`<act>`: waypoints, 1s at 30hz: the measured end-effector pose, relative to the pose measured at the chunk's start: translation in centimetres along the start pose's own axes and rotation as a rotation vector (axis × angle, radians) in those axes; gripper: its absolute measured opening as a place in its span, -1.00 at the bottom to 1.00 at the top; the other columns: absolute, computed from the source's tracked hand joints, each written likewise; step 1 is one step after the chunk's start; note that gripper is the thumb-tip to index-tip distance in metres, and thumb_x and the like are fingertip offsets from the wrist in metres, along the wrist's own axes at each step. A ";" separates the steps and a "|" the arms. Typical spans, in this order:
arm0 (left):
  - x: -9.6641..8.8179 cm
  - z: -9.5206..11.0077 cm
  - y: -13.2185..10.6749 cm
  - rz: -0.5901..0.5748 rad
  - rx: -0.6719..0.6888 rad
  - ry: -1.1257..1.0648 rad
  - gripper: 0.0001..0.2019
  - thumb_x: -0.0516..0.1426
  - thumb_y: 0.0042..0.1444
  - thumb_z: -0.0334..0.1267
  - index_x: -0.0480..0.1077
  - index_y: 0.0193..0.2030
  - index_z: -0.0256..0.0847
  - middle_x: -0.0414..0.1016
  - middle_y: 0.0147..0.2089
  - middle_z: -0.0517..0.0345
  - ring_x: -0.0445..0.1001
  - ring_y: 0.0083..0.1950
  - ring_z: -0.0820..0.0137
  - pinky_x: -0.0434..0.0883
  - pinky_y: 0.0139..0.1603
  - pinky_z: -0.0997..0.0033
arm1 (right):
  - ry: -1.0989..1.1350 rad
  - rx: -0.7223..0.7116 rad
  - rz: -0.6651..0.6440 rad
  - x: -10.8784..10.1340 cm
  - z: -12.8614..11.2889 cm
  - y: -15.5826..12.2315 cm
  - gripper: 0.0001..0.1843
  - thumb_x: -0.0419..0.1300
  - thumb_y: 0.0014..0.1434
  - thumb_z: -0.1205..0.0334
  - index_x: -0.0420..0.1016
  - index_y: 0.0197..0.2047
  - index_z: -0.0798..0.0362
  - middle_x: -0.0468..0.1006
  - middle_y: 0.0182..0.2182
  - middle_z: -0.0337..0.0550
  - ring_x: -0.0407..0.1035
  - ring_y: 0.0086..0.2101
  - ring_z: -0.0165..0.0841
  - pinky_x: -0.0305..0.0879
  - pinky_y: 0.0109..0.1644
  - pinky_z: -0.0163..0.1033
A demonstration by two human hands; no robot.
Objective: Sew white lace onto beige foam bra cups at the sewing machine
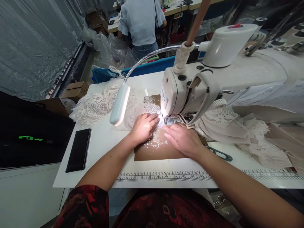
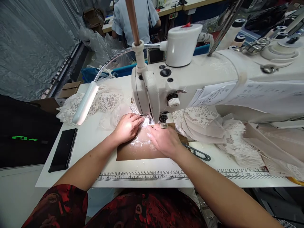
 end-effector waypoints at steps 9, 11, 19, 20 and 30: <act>-0.6 -0.8 -0.6 0.130 -0.049 -0.119 -0.64 -0.03 0.26 -0.18 0.42 0.06 -0.27 0.41 0.16 -0.02 0.34 0.04 0.18 0.30 0.07 0.16 | -0.001 -0.019 0.003 0.2 0.1 -0.1 -0.59 -0.05 0.31 0.12 0.44 0.10 0.04 0.52 -0.24 -0.07 0.38 -0.31 -0.26 0.16 -0.28 -0.21; -0.6 -0.7 -0.7 0.131 -0.061 -0.134 -0.62 0.01 0.24 -0.10 0.42 0.07 -0.26 0.41 0.14 -0.04 0.35 0.05 0.17 0.30 0.08 0.14 | -0.004 -0.013 -0.006 0.3 0.1 -0.1 -0.58 -0.06 0.31 0.12 0.43 0.10 0.03 0.51 -0.25 -0.06 0.38 -0.29 -0.24 0.18 -0.25 -0.19; -0.9 -2.3 -1.3 0.188 -0.246 -0.282 -0.76 0.07 0.17 -0.26 0.53 -0.11 -0.22 0.51 0.05 0.03 0.39 0.05 0.21 0.33 0.11 0.18 | 0.072 -0.078 -0.127 -2.0 -0.2 -2.2 -0.61 -0.04 0.28 0.18 0.39 0.10 0.05 0.51 -0.15 -0.04 0.41 -0.18 -0.20 0.29 -0.22 -0.17; -1.2 -2.4 -1.6 0.171 -0.272 -0.314 -0.78 0.08 0.17 -0.30 0.54 -0.16 -0.22 0.52 0.04 0.03 0.40 0.05 0.22 0.34 0.11 0.20 | 0.077 -0.083 -0.139 -2.4 0.1 -3.1 -0.61 -0.05 0.28 0.18 0.38 0.10 0.05 0.51 -0.13 -0.04 0.41 -0.18 -0.21 0.30 -0.24 -0.18; -4.4 6.2 -6.4 -0.201 0.194 -0.765 -0.75 0.17 0.12 -0.25 0.51 -0.07 -0.26 0.50 0.03 -0.10 0.41 0.10 0.24 0.35 0.14 0.25 | -0.152 -0.043 0.097 -2.4 4.7 -12.0 -0.61 -0.06 0.16 0.39 0.50 -0.04 0.18 0.52 -0.15 0.16 0.41 -0.15 -0.03 0.34 -0.12 0.02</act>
Point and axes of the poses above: each hand's wrist, its own y-axis towards the middle knuckle, its own x-axis out of the palm, z = x × y, the point moved 5 cm from there along y, towards the middle knuckle
